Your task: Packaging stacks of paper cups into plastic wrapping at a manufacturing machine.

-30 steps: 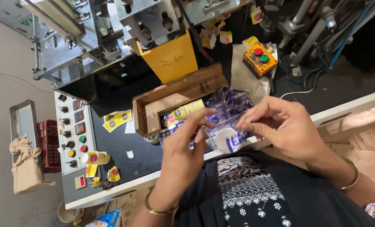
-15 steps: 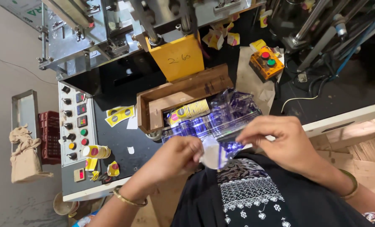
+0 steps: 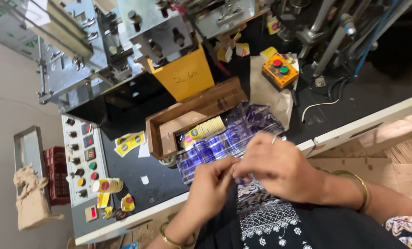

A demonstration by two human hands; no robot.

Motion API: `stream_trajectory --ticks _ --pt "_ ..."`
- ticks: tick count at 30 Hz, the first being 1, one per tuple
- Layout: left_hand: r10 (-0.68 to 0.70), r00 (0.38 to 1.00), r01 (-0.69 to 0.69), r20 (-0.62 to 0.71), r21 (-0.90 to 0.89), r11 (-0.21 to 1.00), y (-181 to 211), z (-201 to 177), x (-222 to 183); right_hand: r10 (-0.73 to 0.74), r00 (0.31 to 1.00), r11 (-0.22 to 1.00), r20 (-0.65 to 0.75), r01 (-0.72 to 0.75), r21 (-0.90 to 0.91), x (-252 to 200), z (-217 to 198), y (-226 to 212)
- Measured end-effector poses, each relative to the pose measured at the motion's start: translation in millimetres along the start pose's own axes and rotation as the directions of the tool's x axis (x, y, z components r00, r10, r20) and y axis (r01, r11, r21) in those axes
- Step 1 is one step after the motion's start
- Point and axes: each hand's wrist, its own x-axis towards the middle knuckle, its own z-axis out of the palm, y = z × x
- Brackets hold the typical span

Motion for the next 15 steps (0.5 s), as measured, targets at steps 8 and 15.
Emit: stream_trajectory --ticks 8,15 --pt "0.461 0.876 -0.295 -0.145 0.595 0.748 9.4 34.5 12.8 0.536 0.816 0.844 -0.219 -0.509 0.169 -21.0 -6.0 11.2" --pt "0.618 0.743 -0.364 -0.258 0.619 0.696 21.7 44.6 19.5 0.423 0.886 0.898 -0.189 -0.438 -0.043 -46.9 -6.0 21.1"
